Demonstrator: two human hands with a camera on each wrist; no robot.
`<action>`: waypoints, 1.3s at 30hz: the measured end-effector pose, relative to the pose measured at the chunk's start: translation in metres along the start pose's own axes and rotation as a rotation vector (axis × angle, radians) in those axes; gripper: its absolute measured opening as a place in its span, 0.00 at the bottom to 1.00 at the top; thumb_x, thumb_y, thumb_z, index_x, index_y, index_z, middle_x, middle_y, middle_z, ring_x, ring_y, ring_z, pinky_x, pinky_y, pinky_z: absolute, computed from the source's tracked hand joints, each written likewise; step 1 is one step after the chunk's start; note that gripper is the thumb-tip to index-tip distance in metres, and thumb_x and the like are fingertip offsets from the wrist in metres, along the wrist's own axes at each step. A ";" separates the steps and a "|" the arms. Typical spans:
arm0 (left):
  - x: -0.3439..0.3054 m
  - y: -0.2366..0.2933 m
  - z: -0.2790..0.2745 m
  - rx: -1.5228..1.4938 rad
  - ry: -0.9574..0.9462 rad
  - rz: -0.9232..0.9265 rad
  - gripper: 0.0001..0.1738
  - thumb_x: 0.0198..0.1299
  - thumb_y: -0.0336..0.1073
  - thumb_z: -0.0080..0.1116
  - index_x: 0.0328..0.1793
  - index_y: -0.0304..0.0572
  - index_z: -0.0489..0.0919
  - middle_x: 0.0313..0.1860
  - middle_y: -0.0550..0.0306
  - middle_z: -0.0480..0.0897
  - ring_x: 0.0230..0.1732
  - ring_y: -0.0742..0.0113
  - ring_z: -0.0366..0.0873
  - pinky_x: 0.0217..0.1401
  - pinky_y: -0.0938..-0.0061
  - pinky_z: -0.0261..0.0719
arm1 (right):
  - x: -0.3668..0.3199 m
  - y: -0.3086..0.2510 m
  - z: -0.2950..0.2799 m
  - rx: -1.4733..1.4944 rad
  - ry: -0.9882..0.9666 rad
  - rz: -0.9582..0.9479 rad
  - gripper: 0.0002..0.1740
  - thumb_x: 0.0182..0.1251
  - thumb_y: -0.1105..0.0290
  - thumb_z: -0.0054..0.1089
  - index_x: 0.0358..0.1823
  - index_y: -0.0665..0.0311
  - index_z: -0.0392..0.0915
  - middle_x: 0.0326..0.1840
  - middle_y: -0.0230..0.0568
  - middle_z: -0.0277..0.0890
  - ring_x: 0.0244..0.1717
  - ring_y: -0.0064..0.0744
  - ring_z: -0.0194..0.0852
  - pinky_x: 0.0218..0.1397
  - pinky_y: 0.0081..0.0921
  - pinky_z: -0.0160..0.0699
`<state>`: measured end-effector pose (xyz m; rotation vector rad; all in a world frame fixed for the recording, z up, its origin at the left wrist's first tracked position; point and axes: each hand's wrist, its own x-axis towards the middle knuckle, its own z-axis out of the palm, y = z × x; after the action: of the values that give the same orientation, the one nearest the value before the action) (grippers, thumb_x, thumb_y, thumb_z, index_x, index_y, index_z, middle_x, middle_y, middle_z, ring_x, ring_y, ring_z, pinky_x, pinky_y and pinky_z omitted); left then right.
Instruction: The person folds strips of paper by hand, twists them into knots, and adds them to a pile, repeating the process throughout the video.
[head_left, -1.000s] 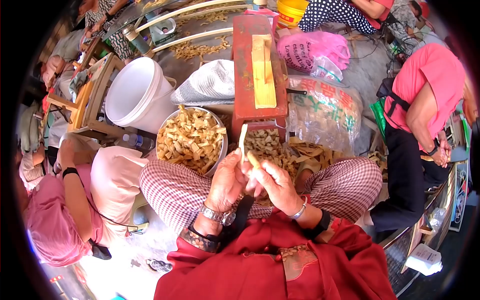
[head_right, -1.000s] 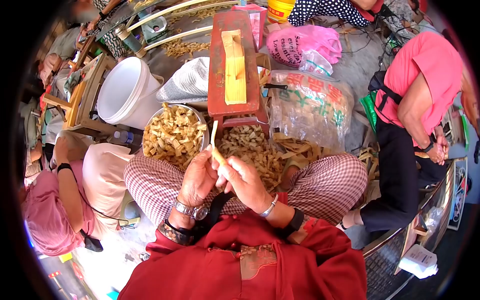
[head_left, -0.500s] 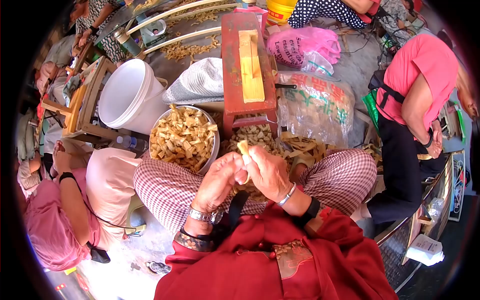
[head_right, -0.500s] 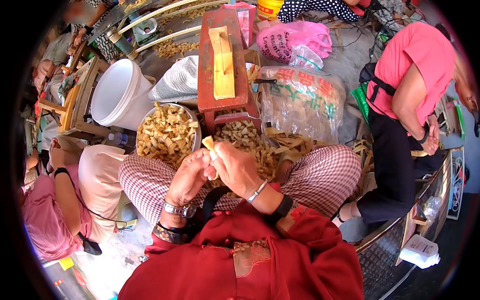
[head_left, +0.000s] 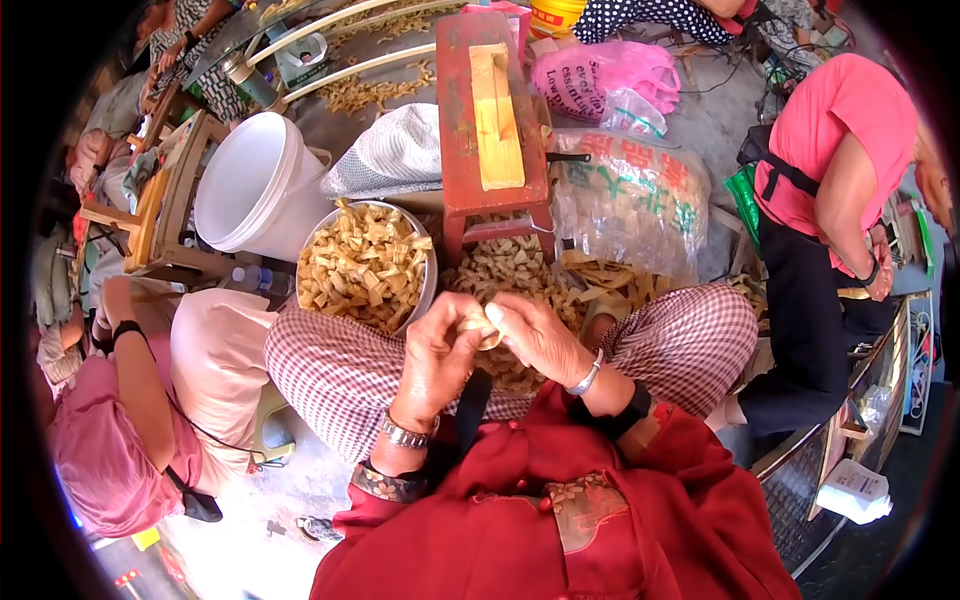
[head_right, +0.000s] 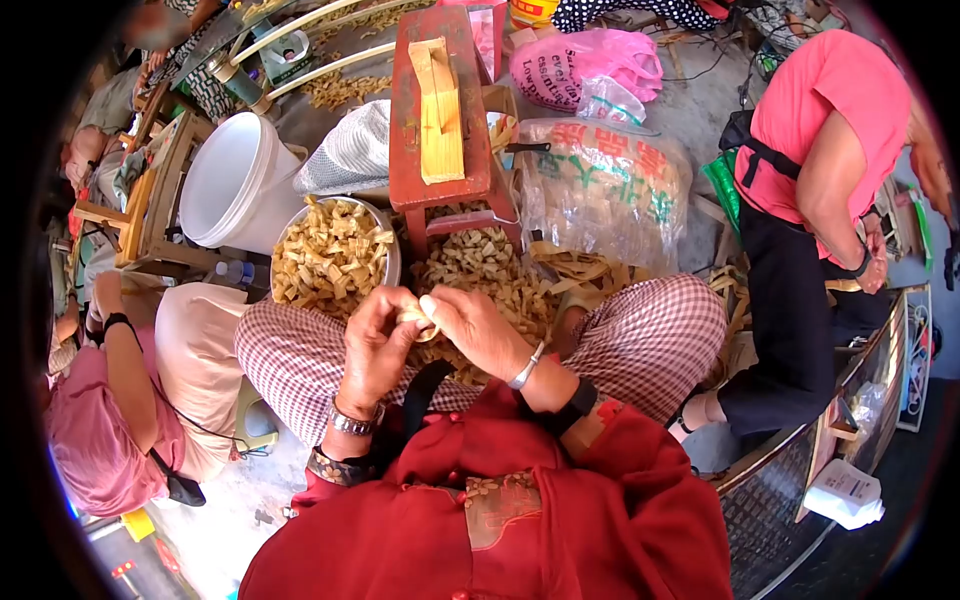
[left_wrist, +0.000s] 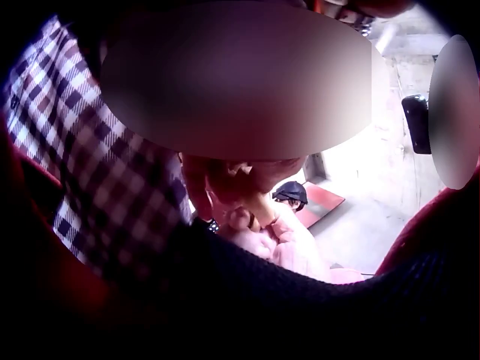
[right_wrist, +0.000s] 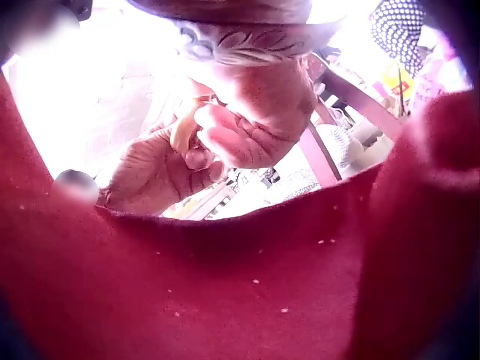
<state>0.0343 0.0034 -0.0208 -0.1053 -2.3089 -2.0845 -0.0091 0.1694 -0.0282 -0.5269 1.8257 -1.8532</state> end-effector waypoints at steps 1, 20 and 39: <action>0.000 0.002 0.002 -0.152 0.041 -0.077 0.11 0.56 0.21 0.59 0.45 0.36 0.74 0.41 0.57 0.80 0.41 0.70 0.78 0.45 0.79 0.76 | -0.003 -0.013 0.003 -0.019 0.033 -0.038 0.16 0.70 0.61 0.50 0.38 0.70 0.71 0.29 0.42 0.73 0.31 0.27 0.74 0.35 0.24 0.72; 0.001 0.024 0.022 0.184 -0.050 0.033 0.20 0.65 0.37 0.55 0.61 0.35 0.76 0.51 0.52 0.77 0.51 0.62 0.75 0.56 0.73 0.72 | -0.016 -0.005 0.007 0.276 0.061 0.066 0.19 0.76 0.55 0.41 0.50 0.65 0.69 0.22 0.26 0.62 0.18 0.13 0.58 0.18 0.14 0.58; 0.009 0.016 0.000 -1.035 -0.043 -0.373 0.28 0.71 0.51 0.42 0.58 0.28 0.72 0.39 0.55 0.75 0.29 0.72 0.69 0.36 0.72 0.78 | -0.031 -0.008 -0.014 -0.162 0.229 -0.091 0.13 0.69 0.66 0.55 0.48 0.66 0.69 0.27 0.35 0.72 0.25 0.18 0.68 0.29 0.20 0.67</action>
<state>0.0262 0.0050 -0.0040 0.2814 -1.0667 -3.2357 0.0071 0.1989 -0.0192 -0.4772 2.1490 -1.9007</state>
